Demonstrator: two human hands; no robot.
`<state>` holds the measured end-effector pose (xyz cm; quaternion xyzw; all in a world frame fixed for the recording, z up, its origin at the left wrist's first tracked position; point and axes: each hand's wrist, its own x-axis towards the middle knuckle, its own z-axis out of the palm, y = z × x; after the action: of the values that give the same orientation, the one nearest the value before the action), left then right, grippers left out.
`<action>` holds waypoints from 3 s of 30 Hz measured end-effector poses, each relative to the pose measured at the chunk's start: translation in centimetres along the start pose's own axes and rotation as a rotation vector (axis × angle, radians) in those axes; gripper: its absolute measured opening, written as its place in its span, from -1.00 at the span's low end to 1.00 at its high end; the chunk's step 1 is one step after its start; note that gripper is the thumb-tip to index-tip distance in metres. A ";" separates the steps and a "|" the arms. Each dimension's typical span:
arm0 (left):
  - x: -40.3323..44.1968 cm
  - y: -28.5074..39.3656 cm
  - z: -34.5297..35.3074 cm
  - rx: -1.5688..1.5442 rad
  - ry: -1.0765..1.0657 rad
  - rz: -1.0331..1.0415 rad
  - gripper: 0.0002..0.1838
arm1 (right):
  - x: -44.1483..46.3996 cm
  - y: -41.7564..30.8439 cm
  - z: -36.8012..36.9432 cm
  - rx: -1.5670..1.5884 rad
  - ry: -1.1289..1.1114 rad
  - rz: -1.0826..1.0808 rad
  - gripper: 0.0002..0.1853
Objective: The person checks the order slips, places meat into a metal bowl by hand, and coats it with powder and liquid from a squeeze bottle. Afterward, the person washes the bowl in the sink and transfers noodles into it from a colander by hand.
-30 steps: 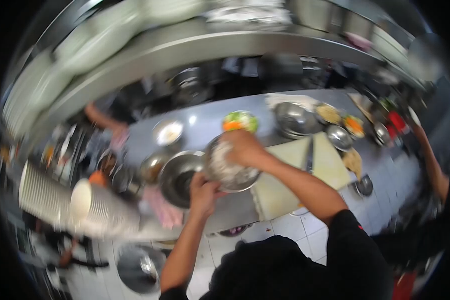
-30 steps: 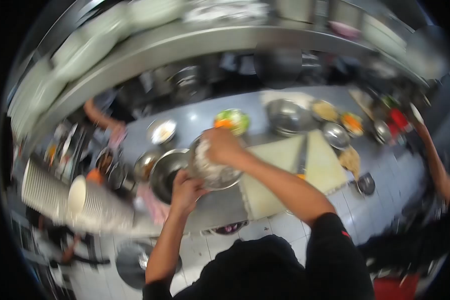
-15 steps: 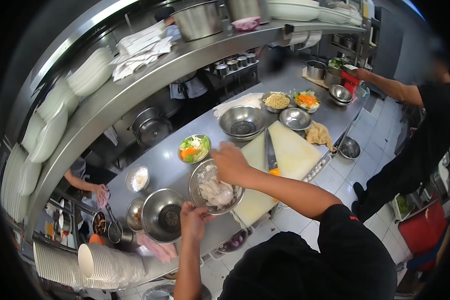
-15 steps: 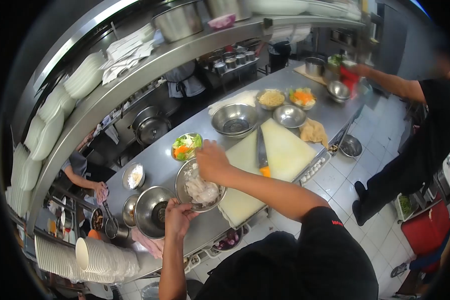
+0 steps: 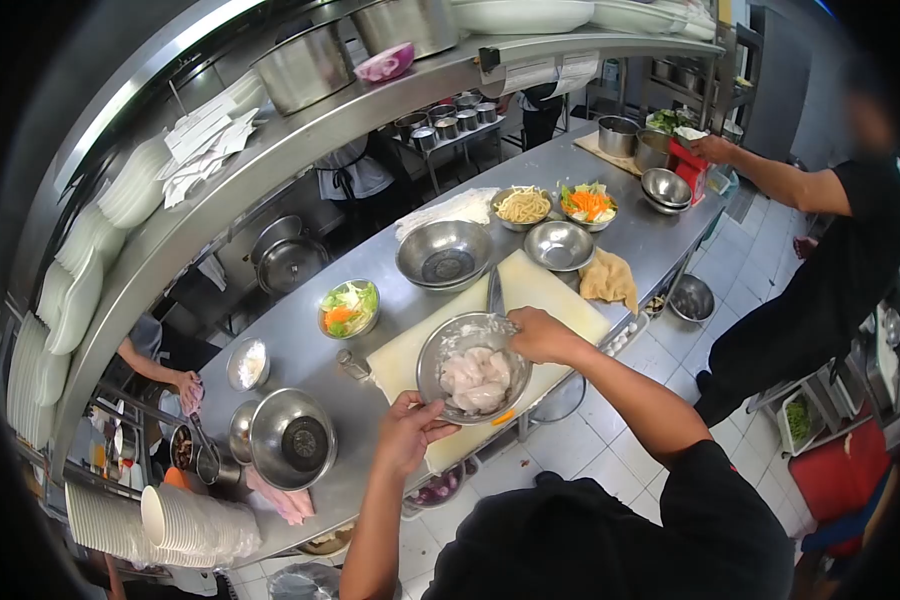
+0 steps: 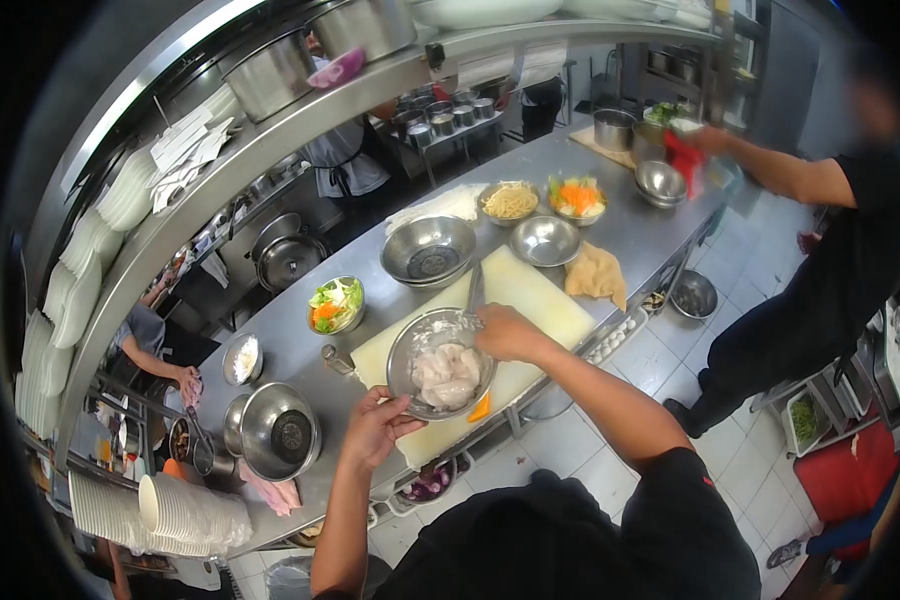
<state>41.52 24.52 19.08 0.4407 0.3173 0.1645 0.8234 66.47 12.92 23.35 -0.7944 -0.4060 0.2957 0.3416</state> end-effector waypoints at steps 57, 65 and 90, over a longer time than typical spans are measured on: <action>8.2 12.5 20.8 0.779 0.086 0.706 -0.43 | 0.5 10.0 -7.0 0.049 -0.079 -0.188 -0.79; 4.5 11.5 18.8 0.677 0.033 0.670 -0.49 | 1.9 8.4 -7.1 0.063 -0.163 -0.091 -0.76; -12.3 0.4 8.7 0.229 0.275 0.518 -0.80 | 4.0 6.6 -4.8 0.172 -0.196 -0.062 -0.80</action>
<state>38.18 12.55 27.65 0.5703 0.3194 0.3900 0.6486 75.02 11.99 20.28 -0.7166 -0.4348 0.3950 0.3760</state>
